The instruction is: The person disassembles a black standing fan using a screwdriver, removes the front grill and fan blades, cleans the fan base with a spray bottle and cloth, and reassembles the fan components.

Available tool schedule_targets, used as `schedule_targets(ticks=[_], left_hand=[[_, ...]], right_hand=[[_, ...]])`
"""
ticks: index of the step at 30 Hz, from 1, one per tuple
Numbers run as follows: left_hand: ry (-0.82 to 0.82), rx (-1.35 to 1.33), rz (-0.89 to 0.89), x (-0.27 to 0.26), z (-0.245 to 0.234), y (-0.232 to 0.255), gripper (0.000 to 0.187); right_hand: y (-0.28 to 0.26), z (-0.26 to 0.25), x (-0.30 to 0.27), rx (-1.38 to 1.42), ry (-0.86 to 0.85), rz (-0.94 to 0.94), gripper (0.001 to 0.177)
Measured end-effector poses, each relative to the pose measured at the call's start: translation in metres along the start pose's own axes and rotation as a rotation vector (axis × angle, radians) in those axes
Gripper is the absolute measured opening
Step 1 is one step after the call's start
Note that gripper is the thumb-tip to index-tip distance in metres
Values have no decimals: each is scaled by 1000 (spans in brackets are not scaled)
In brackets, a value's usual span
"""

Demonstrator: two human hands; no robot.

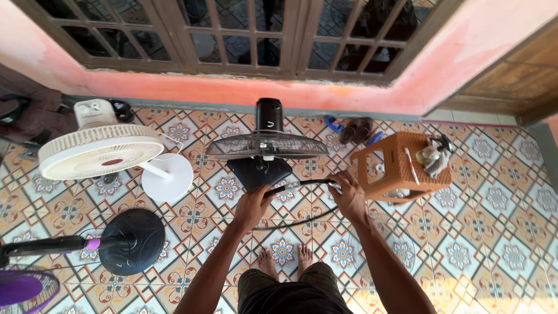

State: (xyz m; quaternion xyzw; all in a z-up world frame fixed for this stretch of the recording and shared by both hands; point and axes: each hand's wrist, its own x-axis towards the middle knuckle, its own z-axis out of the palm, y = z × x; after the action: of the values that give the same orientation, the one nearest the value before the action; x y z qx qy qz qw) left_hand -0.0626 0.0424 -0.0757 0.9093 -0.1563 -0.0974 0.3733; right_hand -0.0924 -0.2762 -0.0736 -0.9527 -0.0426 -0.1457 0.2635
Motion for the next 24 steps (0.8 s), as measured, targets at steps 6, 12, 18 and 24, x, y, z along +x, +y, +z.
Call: schedule_targets(ticks=[6,12,18,24], left_hand=[[-164,-11,235,17,19,37,20],[-408,13,351,23,63,65,16],[-499,114,565,21,135,85,23],[-522,359,799,25,220,103,21]], right_hand=[[-9,-36,-37,-52,75,166,25],[15,-70,-96,85,-142,440,25],[62,-84,-188,74,-308,522,24],[110,-67,-276,16,-297,631,22]])
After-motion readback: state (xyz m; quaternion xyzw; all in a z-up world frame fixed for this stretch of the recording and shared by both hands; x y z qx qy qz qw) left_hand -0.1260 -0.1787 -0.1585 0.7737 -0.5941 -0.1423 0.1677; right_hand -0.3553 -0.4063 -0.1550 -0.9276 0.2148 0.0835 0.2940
